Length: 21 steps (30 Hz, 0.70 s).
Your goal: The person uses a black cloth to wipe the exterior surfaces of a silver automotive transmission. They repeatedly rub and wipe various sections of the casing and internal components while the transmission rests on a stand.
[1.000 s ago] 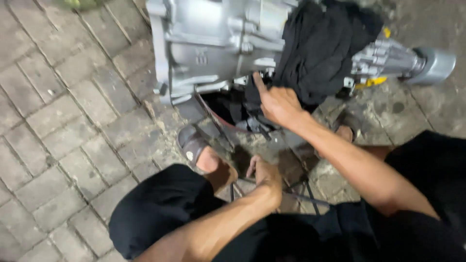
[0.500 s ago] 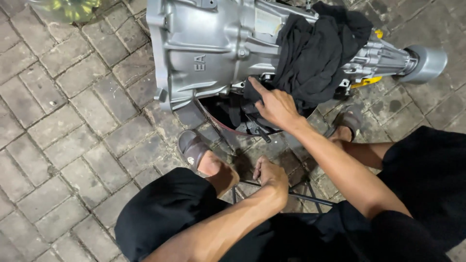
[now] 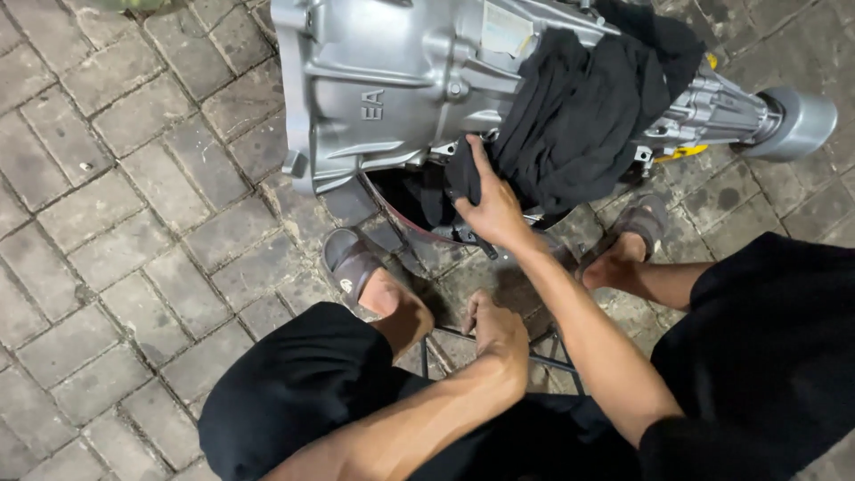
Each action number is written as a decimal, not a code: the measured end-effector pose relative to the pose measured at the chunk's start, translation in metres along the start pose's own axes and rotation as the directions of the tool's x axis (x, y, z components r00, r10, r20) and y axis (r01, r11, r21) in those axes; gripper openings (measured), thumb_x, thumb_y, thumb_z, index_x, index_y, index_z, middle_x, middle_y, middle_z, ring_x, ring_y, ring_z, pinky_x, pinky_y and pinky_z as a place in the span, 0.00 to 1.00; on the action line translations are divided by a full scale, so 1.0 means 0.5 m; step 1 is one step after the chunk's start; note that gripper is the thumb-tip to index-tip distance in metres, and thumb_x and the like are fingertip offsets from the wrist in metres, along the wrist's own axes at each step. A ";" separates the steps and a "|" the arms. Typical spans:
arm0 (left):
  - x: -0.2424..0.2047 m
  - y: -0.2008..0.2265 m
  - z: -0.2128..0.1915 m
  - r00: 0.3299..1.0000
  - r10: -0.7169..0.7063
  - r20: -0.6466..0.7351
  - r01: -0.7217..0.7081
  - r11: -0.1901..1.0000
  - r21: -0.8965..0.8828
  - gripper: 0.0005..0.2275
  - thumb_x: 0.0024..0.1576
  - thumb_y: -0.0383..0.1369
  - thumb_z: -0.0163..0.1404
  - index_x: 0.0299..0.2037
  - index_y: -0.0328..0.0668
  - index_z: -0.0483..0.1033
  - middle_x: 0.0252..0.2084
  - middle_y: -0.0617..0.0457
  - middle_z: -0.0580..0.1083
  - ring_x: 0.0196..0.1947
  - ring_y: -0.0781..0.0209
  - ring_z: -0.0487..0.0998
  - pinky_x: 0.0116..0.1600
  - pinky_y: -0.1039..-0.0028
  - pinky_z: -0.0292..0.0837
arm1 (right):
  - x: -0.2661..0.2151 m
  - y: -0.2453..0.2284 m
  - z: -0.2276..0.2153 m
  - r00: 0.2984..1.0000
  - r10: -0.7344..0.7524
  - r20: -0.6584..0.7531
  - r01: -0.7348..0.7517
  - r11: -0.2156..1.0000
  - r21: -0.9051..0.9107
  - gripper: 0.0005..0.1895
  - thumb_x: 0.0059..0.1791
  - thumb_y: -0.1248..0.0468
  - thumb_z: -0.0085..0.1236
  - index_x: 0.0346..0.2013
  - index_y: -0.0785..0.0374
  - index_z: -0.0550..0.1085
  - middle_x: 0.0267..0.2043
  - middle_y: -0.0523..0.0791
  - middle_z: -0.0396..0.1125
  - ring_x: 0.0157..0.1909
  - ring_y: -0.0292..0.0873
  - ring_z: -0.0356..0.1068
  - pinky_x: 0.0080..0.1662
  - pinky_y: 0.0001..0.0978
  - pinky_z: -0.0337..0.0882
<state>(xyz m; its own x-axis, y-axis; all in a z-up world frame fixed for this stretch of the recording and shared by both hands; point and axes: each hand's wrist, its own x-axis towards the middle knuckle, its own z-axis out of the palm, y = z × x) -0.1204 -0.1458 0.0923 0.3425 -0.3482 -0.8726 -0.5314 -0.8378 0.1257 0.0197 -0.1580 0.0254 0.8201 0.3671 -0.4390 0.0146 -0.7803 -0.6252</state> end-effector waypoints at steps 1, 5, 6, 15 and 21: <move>-0.013 -0.002 -0.012 0.999 0.004 0.046 -0.004 1.000 0.005 0.11 0.62 0.24 0.40 0.39 0.47 0.78 0.32 0.56 0.74 0.31 0.52 0.72 0.42 0.61 0.55 | 0.022 0.042 0.021 0.997 -0.054 -0.063 0.065 0.977 0.202 0.51 0.45 0.68 0.52 0.78 0.36 0.42 0.59 0.42 0.71 0.38 0.43 0.74 0.45 0.29 0.70; -0.016 0.016 -0.004 0.998 0.024 0.064 -0.024 1.000 -0.005 0.12 0.60 0.21 0.40 0.35 0.48 0.76 0.29 0.55 0.72 0.30 0.50 0.69 0.42 0.60 0.55 | 0.017 0.044 -0.015 0.988 -0.150 -0.036 0.151 0.988 0.018 0.50 0.45 0.66 0.52 0.77 0.37 0.42 0.49 0.55 0.75 0.32 0.62 0.76 0.33 0.35 0.67; 0.003 0.022 0.007 0.999 0.022 0.028 -0.020 0.998 -0.067 0.13 0.63 0.26 0.38 0.40 0.51 0.79 0.34 0.56 0.76 0.33 0.50 0.74 0.40 0.58 0.56 | 0.012 0.032 -0.035 0.984 -0.177 0.012 0.178 0.984 -0.019 0.47 0.48 0.69 0.51 0.78 0.42 0.43 0.30 0.50 0.61 0.22 0.50 0.58 0.28 0.34 0.55; 0.033 -0.002 0.018 0.993 -0.073 0.093 0.071 0.997 0.029 0.11 0.63 0.27 0.40 0.38 0.44 0.79 0.36 0.50 0.77 0.29 0.49 0.71 0.40 0.58 0.55 | -0.007 0.020 -0.081 0.999 -0.038 0.038 0.050 0.917 -0.396 0.45 0.51 0.63 0.50 0.79 0.35 0.45 0.26 0.56 0.70 0.32 0.64 0.71 0.30 0.57 0.69; 0.023 0.009 0.008 0.996 -0.021 0.092 0.019 1.000 0.021 0.11 0.62 0.26 0.43 0.36 0.48 0.80 0.34 0.53 0.79 0.28 0.51 0.72 0.42 0.58 0.55 | -0.005 0.050 -0.064 0.984 -0.178 0.017 0.179 0.977 -0.119 0.45 0.50 0.67 0.50 0.79 0.39 0.46 0.28 0.48 0.68 0.13 0.41 0.52 0.21 0.34 0.52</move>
<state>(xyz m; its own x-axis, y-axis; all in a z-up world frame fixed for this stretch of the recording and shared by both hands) -0.1220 -0.1516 0.0810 0.2807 -0.2905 -0.9148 -0.5407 -0.8353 0.0994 0.0362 -0.1948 0.0317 0.7947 0.5089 -0.3310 0.2293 -0.7565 -0.6125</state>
